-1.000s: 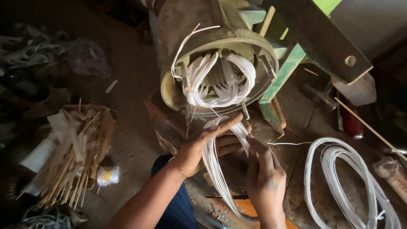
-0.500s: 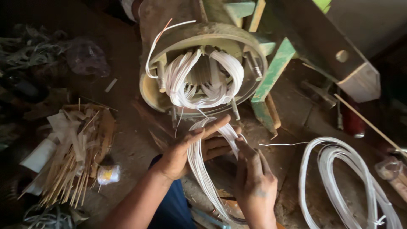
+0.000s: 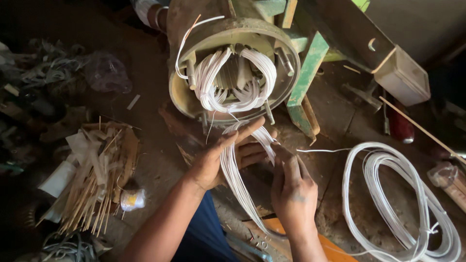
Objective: The person winds white insulated wire around a motor stator, using a wooden stick to push the wire into slots and hands to guide and pack the coils. They repeatedly feed wire from a nearby coil, adjust the winding, and use pliers to cut the wire.
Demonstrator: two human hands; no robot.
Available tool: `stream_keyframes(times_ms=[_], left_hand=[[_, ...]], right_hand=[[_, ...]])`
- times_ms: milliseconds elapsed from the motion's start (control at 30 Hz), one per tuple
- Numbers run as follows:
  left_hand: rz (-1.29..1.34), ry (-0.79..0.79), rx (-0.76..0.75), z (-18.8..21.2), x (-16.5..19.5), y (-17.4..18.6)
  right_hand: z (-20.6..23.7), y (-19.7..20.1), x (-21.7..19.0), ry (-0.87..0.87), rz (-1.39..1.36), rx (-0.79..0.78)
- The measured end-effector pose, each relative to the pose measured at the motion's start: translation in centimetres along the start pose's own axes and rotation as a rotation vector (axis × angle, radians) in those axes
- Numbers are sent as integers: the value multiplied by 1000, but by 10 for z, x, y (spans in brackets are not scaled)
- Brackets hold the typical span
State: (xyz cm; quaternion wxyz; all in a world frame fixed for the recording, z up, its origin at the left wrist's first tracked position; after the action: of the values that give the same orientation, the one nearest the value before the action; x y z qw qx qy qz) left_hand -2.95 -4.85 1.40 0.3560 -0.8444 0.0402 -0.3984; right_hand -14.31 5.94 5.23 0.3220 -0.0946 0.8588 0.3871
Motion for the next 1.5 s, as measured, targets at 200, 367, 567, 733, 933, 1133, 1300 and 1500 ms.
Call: stream_keyframes(times_ms=[200,367,567,733,933,1133,1300,1500], left_hand=[[-2,-7,24,2,2,0],[63,-23,-3,3,4,-2],[41,-10,28,5,4,2],[120,0,71,5,-7,17],[154,45,305,8,-30,47],[223,22,179,3,-21,37],[186,26,144,2,-17,34],[199,-26,42,5,-31,42]], right_hand=[[2,2,-5,21,-12,32],[4,1,-3,9,5,36],[-1,3,-12,-20,79,20],[-9,21,-60,183,340,30],[-61,-12,-108,507,179,-47],[-133,-107,-92,396,568,-249],[-131,-115,-86,413,765,-297],[-76,-42,-115,871,544,64]])
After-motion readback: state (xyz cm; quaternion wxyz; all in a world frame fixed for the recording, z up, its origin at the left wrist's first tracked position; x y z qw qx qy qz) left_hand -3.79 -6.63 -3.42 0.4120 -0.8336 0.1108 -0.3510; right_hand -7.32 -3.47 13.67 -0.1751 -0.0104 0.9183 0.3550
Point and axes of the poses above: each hand's wrist, its own z-axis away from the middle knuckle, its own y-axis out of the back of the hand, x = y × z, the point moved 6 cm from there along -z, towards the middle knuckle, and after that the axes turned 12 degrees about -y, right-handed, at the moved point
